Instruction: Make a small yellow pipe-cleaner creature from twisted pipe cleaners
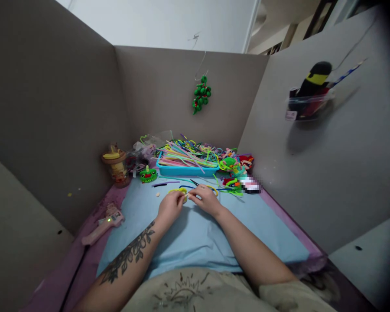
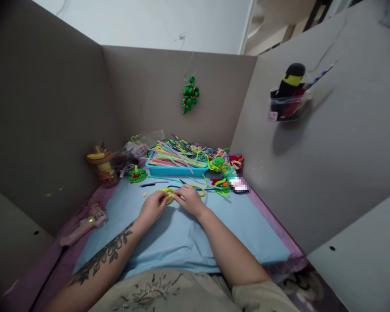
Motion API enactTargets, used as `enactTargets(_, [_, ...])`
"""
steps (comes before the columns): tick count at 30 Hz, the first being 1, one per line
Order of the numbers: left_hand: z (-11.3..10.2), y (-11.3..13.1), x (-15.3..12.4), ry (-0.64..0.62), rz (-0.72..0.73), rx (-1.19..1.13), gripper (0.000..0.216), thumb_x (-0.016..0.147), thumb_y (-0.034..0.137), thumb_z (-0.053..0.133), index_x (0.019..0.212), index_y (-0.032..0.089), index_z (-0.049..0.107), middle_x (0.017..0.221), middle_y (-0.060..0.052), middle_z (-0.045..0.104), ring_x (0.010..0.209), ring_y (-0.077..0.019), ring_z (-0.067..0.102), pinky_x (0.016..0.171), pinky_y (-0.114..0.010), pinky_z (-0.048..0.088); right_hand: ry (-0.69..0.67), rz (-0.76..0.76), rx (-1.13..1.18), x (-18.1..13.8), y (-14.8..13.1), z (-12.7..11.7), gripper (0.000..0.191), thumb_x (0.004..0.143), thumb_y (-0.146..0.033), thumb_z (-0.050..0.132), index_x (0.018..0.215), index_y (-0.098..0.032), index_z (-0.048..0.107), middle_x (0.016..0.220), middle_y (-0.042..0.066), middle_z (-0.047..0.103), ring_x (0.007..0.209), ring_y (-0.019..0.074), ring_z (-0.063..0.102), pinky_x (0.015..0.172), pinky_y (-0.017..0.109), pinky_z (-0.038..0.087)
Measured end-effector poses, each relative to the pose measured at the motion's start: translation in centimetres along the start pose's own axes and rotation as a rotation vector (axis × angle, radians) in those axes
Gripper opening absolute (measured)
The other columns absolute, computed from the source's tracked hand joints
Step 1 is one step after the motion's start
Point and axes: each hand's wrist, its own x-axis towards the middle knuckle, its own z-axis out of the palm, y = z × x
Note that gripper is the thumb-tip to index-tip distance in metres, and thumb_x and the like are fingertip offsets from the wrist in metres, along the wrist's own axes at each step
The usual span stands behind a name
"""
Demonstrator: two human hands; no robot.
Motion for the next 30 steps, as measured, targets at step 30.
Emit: enactTargets(30, [0.5,0.8,0.0,0.065,0.0,-0.296,0.012,0.08,0.024,0.052,0.073,0.016,0.059,0.074,-0.002,0.06,0.07,-0.0133,0.053,0.065,-0.024,0.039,0.275,0.667,1.186,0.5,-1.7,3.1,0.02,0.061,-0.03,0.074,0.065,-0.018,0.059,0.057,-0.004,0.051,0.053,0.0091,0.045,0.055,0.023,0.039])
